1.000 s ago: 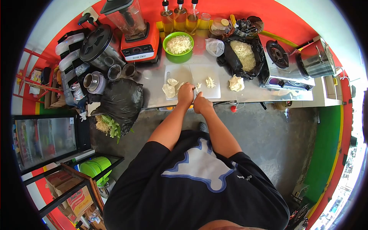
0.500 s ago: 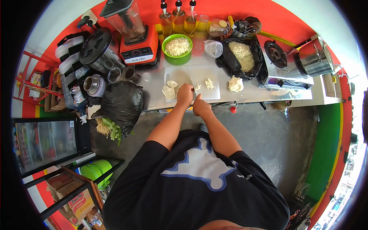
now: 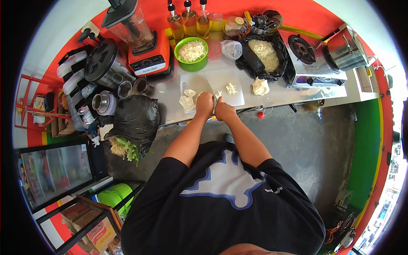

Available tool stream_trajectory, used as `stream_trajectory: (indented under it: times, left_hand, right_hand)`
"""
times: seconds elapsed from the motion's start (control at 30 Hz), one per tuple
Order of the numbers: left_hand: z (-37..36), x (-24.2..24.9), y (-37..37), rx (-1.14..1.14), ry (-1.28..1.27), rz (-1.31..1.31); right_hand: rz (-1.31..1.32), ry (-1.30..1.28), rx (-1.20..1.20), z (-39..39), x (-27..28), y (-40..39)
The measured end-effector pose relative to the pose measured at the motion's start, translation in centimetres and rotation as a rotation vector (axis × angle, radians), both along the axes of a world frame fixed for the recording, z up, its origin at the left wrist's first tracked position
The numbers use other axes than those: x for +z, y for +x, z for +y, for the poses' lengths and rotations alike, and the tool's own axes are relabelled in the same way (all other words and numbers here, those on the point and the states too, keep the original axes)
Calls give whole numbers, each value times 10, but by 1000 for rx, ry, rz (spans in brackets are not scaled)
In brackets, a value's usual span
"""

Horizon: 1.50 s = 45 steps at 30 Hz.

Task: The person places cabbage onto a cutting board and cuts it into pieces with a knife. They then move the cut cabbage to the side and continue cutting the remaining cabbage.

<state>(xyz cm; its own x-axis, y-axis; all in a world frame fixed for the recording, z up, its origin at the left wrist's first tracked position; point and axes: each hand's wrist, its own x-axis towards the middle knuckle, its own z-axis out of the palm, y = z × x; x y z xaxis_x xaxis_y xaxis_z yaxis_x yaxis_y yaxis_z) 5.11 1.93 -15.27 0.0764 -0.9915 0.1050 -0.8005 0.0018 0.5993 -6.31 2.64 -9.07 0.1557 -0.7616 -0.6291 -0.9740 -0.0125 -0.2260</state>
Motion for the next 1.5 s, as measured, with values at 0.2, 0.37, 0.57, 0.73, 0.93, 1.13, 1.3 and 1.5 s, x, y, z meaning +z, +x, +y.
stream_trajectory:
  times: [0.2,0.37,0.57,0.73,0.93,1.13,1.3,1.5]
  left_hand:
    - [-1,-2,0,-49,-87,21]
    - [0,-5,10,-140,-126,56]
    - [1,2,8,-102,-87,57]
    - [0,-1,7,-86,-90,33]
    - [2,3,7,-69,-40,80]
    - [8,4,6,-24,-71,142]
    - [8,1,7,-66,-102,107]
    - [8,-1,6,-57,-157,59]
  right_hand:
    - [14,3,5,14,-3,-1]
    - [-3,-10,-1,-1,-3,1]
    - [15,65,-19,11,4,-4]
    - [-10,0,-34,10,-1,3]
    - [9,11,-22,18,6,3]
    - [-28,-22,-33,13,-2,4]
    - [-9,16,-23,11,4,5]
    - [-47,0,-37,16,-5,7]
